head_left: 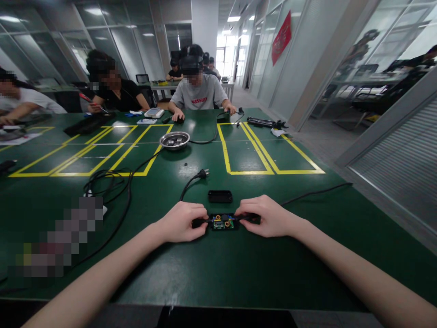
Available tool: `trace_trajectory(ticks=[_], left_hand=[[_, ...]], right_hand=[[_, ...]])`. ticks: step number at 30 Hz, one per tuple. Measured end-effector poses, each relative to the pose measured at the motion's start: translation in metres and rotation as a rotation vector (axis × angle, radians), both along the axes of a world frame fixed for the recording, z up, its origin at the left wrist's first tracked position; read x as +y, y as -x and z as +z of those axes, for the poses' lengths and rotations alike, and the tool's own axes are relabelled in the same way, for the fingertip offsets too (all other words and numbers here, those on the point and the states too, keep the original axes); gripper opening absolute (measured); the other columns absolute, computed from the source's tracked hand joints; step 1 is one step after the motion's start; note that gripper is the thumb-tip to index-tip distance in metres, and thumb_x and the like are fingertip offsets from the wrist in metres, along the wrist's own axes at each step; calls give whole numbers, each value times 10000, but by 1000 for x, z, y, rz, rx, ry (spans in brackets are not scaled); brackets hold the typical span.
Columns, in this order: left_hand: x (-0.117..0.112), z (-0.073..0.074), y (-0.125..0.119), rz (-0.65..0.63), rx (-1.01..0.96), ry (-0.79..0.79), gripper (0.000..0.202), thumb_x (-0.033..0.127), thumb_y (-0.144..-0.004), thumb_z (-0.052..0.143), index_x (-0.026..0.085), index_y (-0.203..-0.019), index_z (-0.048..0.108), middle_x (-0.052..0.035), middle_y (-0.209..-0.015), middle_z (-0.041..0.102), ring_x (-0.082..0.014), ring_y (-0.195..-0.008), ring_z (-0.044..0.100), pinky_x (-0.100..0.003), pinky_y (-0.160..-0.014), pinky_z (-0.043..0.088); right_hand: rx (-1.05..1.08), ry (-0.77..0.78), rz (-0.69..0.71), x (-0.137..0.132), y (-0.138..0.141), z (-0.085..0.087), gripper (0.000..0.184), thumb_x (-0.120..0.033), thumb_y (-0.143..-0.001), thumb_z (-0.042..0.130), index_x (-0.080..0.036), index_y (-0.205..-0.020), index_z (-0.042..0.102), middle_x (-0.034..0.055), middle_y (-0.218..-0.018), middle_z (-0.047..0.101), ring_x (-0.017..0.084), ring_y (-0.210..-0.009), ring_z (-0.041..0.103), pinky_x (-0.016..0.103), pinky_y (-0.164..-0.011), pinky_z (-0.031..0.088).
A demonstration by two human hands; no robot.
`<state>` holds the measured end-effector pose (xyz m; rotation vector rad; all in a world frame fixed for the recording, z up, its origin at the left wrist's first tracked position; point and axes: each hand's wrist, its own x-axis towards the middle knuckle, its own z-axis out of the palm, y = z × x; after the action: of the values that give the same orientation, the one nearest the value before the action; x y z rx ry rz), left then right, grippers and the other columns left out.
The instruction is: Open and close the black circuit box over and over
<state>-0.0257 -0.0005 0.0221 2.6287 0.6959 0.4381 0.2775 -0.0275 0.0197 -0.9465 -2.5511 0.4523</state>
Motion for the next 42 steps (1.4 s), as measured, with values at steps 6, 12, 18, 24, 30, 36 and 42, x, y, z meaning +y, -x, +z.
trace_trajectory(ticks=[6, 12, 18, 24, 30, 36, 42], left_hand=[[-5, 6, 1, 20, 69, -62, 118, 217, -946, 558, 190, -917, 669, 6, -833, 635, -103, -605, 579, -219, -565, 408], [-6, 5, 2, -5, 39, -103, 145, 217, -968, 532, 184, -951, 673, -4, -824, 658, -109, -598, 581, -228, -554, 411], [-6, 2, 6, -26, 38, -148, 196, 241, -1010, 524, 175, -1012, 708, -30, -842, 689, -128, -668, 635, -226, -583, 462], [2, -1, 11, -60, 57, -351, 254, 261, -1067, 481, 165, -1084, 715, -49, -831, 700, -158, -721, 660, -239, -603, 491], [9, -4, 12, -34, 18, -410, 237, 254, -1056, 509, 159, -1078, 725, -61, -858, 711, -169, -750, 667, -260, -629, 530], [6, -6, 10, -22, -88, -285, 198, 235, -1043, 533, 165, -1077, 715, -65, -879, 737, -170, -787, 687, -280, -717, 566], [7, -5, 12, -19, -94, -203, 186, 232, -1032, 547, 172, -1073, 718, -67, -902, 740, -162, -793, 689, -255, -694, 549]], right_hand=[[-158, 42, -140, 4, 4, -2, 366, -279, -1028, 487, -190, -683, 571, 23, -679, 619, 142, -601, 547, 264, -600, 350], [-165, 64, -186, 1, 18, -6, 375, -266, -1027, 512, -185, -670, 592, 27, -651, 645, 145, -578, 547, 270, -589, 334], [-133, 63, -125, -1, 14, -4, 267, -240, -1015, 549, -172, -829, 729, 56, -791, 754, 169, -685, 672, 269, -642, 419], [-100, -9, -175, -4, 16, -14, 296, -264, -1049, 520, -172, -900, 758, 65, -835, 775, 174, -731, 711, 268, -670, 486], [-2, -38, -224, -6, 22, -22, 322, -201, -1058, 456, -172, -1252, 711, 111, -1093, 794, 206, -931, 756, 328, -838, 585], [49, -5, -227, -3, 19, -23, 341, -210, -1050, 458, -200, -1326, 658, 107, -1108, 786, 221, -944, 749, 369, -850, 592], [-1, 48, -185, 2, 14, -14, 306, -242, -1030, 499, -173, -1284, 655, 74, -931, 762, 196, -810, 708, 321, -766, 534]])
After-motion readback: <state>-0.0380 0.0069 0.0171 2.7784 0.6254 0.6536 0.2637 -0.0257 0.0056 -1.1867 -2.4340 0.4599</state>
